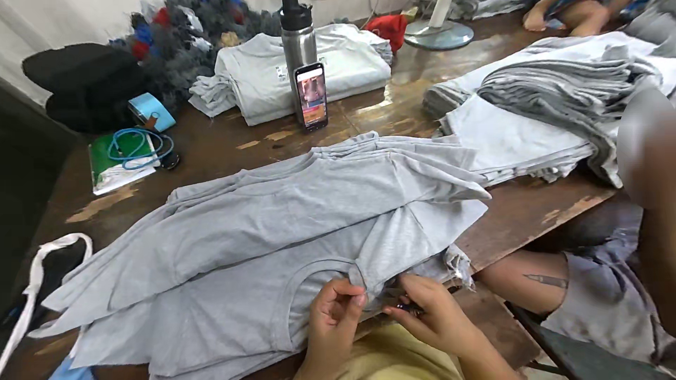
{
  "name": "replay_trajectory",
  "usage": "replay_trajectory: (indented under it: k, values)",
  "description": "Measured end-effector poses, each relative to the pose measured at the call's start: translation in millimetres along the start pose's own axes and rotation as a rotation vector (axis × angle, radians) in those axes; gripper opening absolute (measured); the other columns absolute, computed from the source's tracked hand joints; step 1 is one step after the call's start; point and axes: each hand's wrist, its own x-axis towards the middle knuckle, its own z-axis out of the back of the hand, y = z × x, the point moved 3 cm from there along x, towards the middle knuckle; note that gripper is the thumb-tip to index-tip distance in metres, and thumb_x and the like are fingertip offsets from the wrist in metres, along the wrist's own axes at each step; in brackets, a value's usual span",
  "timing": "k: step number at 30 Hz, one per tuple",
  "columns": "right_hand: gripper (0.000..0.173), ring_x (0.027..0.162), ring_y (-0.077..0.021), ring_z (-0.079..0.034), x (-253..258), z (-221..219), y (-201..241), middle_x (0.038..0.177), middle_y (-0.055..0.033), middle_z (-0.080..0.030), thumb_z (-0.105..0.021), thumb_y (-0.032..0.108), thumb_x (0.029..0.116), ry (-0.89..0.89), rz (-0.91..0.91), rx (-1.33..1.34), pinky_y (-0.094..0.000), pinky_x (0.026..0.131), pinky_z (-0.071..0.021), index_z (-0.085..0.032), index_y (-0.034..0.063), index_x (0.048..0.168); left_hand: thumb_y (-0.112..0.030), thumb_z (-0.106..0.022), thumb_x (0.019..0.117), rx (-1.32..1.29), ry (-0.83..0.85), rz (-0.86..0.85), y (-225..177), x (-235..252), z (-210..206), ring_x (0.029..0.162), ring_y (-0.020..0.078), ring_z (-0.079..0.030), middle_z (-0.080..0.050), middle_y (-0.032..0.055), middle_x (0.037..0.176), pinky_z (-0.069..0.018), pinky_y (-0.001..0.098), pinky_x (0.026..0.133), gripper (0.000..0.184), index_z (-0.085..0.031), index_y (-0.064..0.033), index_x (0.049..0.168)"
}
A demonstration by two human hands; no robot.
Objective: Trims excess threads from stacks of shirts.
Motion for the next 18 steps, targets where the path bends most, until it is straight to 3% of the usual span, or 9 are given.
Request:
replay_trajectory:
  k: [5,14,18]
  values:
    - [0.039,0.055,-0.0142,-0.050,2.5,1.8,8.0,0.064,-0.0019,-0.049,-0.053,0.045,0.1024,0.037,0.023,-0.182,-0.0292,0.050,-0.0426,-0.054,0.0115,0.081,-0.020,-0.065,0.1003,-0.071,0.108,-0.019,2.6,-4.1,5.3,0.108,0.0009,-0.064,-0.069,-0.0069,0.118,-0.0539,0.0184,0.091,0.014,-0.073,-0.0205,0.111]
    - [0.038,0.050,-0.0159,-0.052,4.7,-3.7,14.6,0.059,-0.0004,-0.049,-0.041,0.039,0.1053,0.067,0.041,-0.290,-0.0320,0.046,-0.0426,-0.056,0.0127,0.081,-0.020,-0.068,0.0980,-0.001,0.175,-0.066,0.8,-5.5,6.1,0.117,0.0047,-0.061,-0.068,-0.0056,0.122,-0.0521,0.0225,0.099,0.011,-0.075,-0.0199,0.107]
    - [0.038,0.052,-0.0149,-0.051,4.8,3.3,11.7,0.061,-0.0005,-0.048,-0.043,0.038,0.1058,0.090,0.028,-0.241,-0.0306,0.047,-0.0423,-0.055,0.0124,0.082,-0.023,-0.067,0.0987,-0.053,0.190,-0.071,3.2,-5.7,8.4,0.119,0.0070,-0.060,-0.068,-0.0047,0.123,-0.0504,0.0260,0.102,0.012,-0.075,-0.0210,0.107]
